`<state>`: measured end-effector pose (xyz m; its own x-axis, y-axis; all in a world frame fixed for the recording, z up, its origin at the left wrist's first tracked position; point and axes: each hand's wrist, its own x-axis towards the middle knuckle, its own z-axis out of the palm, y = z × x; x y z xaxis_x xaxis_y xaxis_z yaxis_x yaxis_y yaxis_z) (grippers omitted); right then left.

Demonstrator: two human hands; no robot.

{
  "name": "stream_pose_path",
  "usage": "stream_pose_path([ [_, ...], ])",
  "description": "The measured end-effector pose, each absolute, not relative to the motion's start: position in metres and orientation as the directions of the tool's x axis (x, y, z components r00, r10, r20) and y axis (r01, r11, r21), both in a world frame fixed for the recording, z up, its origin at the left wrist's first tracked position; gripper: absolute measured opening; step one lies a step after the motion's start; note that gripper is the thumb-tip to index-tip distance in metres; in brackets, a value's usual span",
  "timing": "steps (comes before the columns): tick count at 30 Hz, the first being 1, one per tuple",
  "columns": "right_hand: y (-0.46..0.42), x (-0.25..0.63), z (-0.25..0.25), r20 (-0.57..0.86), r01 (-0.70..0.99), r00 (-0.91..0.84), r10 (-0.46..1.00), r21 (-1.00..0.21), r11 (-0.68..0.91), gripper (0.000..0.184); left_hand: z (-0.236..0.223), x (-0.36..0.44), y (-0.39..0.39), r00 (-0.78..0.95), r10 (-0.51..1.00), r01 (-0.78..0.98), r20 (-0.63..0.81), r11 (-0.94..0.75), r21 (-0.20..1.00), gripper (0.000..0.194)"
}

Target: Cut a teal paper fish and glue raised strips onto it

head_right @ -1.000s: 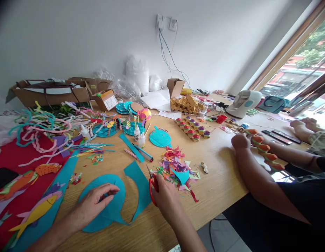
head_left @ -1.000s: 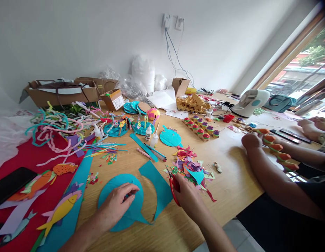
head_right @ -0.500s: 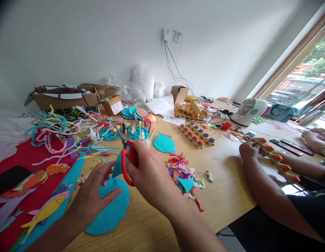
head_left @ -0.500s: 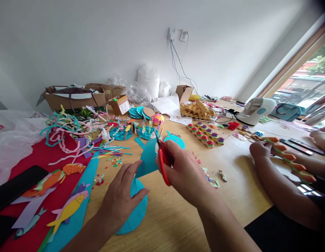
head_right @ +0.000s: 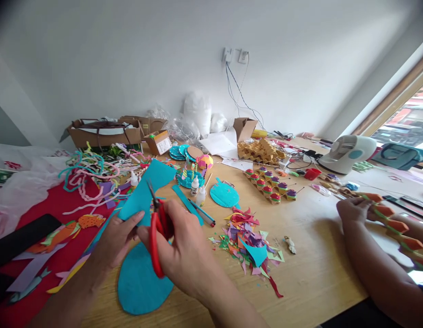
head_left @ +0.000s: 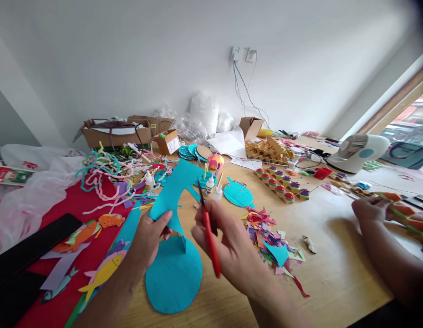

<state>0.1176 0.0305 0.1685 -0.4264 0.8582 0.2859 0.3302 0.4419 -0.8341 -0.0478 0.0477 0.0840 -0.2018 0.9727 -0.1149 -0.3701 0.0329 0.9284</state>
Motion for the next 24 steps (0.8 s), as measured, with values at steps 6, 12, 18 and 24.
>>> stream_pose_path([
  [6, 0.006, 0.123, 0.107, -0.078, 0.259, -0.508, 0.858, -0.964, 0.066, 0.035, 0.087, -0.036, 0.051, -0.347, 0.937, -0.421, -0.052, -0.106, 0.901, 0.027],
  [12, -0.003, 0.111, 0.079, -0.162, 0.143, -0.502, 0.850, -0.984, -0.103, 0.049, 0.085, -0.014, 0.051, -0.477, 0.879, -0.399, -0.006, -0.210, 0.892, 0.026],
  [18, 0.002, 0.099, 0.079, -0.179, -0.017, -0.458, 0.871, -0.978, -0.209, 0.056, 0.082, 0.000, 0.044, -0.521, 0.853, -0.317, 0.010, -0.205, 0.926, 0.031],
  [24, 0.003, 0.097, 0.078, -0.121, -0.132, -0.431, 0.894, -0.972, -0.195, 0.051, 0.083, 0.004, 0.037, -0.545, 0.838, -0.238, 0.028, -0.187, 0.953, 0.023],
])
